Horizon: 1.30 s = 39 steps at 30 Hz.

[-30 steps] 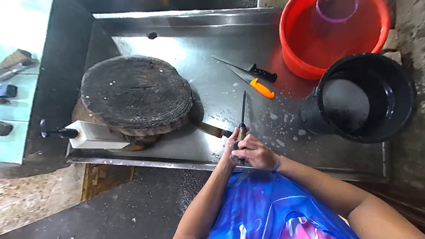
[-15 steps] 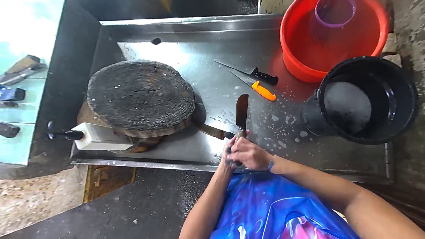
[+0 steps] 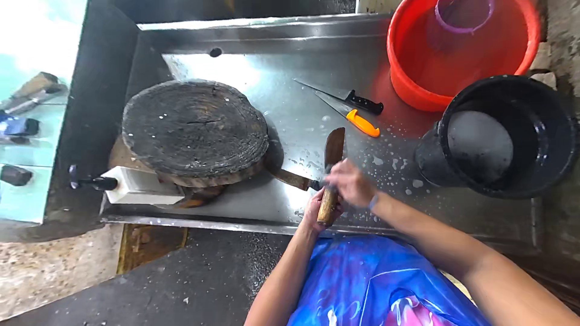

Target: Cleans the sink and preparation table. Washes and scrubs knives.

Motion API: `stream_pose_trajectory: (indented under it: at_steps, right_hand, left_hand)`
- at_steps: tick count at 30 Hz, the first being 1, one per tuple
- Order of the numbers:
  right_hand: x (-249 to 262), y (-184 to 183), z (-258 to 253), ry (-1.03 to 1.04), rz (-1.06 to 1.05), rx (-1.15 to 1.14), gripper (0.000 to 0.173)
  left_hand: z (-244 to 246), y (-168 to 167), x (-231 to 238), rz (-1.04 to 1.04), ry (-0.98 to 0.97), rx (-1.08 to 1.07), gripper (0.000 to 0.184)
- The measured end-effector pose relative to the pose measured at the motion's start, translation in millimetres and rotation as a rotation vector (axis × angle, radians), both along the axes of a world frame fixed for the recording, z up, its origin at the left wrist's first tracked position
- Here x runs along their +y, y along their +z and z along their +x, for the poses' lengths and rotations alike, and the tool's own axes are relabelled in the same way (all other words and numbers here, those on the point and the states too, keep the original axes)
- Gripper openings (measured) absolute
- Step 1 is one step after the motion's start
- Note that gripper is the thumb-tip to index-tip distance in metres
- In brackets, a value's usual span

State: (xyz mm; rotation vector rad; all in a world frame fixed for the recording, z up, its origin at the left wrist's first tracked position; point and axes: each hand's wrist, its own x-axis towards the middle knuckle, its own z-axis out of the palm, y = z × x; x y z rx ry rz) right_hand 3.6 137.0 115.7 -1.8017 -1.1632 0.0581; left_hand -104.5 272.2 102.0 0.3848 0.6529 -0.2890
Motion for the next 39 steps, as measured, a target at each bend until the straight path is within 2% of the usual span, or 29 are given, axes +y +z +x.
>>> stream_pose_trajectory:
  at_steps: [2, 3, 4, 6, 8, 10, 12, 14, 16, 18, 20, 22, 24, 26, 27, 30, 32, 33, 35, 37, 39]
  right_hand:
    - [0, 17, -30, 0.160, 0.004, -0.013, 0.024]
    - [0, 13, -27, 0.184, -0.006, -0.026, 0.026]
    - [-1, 1, -13, 0.159, -0.016, -0.040, 0.028]
    - [-1, -16, 14, 0.070, -0.069, -0.047, 0.025]
    - [1, 6, 5, 0.091, -0.102, -0.039, 0.023]
    - [-1, 20, -15, 0.215, -0.112, -0.069, 0.024]
    - [-4, 5, 3, 0.192, -0.157, -0.084, 0.027]
    - [-5, -3, 17, 0.109, -0.222, -0.079, 0.024]
    - [-2, 14, -4, 0.146, -0.185, -0.091, 0.023]
    - [-8, 17, -22, 0.208, -0.126, -0.061, 0.024]
    - [-16, -7, 5, 0.060, -0.137, -0.021, 0.026]
    - [-21, -16, 23, -0.114, -0.177, 0.023, 0.019]
    - [-22, 9, 2, -0.078, -0.118, 0.051, 0.018]
    - [-28, 21, -31, 0.064, -0.013, 0.073, 0.020]
    - [-29, 15, -28, 0.077, 0.015, 0.062, 0.021]
    - [-33, -18, 14, -0.106, 0.014, 0.074, 0.022]
    - [-30, -1, 10, -0.139, 0.057, 0.058, 0.019]
    - [-28, 13, -8, -0.065, 0.091, 0.053, 0.019]
    - [-27, 19, -32, 0.086, 0.115, 0.029, 0.021]
    - [-26, -4, -9, 0.004, 0.080, 0.019, 0.024]
    - [-26, -16, 14, -0.130, 0.044, 0.049, 0.023]
  left_hand:
    - [-5, 8, -4, 0.051, 0.054, 0.000, 0.053]
    - [-3, 5, -3, 0.049, 0.037, -0.022, 0.051]
    - [-1, 0, -3, 0.034, 0.004, -0.033, 0.049]
    - [3, -9, -2, 0.003, -0.066, -0.017, 0.058]
    - [3, -1, -2, 0.038, -0.044, 0.027, 0.055]
    - [1, 8, -5, 0.065, -0.028, 0.016, 0.050]
    - [4, 2, -6, 0.005, -0.079, -0.022, 0.048]
    - [3, -6, -8, -0.018, -0.106, -0.034, 0.056]
    - [4, 4, -10, 0.035, -0.032, 0.012, 0.053]
    - [0, 9, -11, 0.020, -0.019, 0.022, 0.055]
    - [6, 3, -12, 0.012, -0.087, 0.045, 0.063]
    - [10, 4, -16, 0.116, -0.144, 0.085, 0.073]
    - [14, 15, -17, 0.225, -0.150, 0.081, 0.062]
    - [12, 21, -14, 0.162, -0.162, 0.010, 0.059]
    - [15, 20, -11, 0.121, -0.176, -0.006, 0.060]
    - [18, 7, -13, 0.065, -0.219, 0.041, 0.062]
    - [21, 11, -13, 0.086, -0.163, 0.027, 0.057]
    - [20, 16, -13, 0.117, -0.124, 0.013, 0.051]
    - [14, 20, -9, 0.172, -0.130, -0.026, 0.054]
    - [15, 15, -9, 0.130, -0.141, -0.012, 0.052]
    - [15, 10, -11, 0.071, -0.139, 0.019, 0.061]
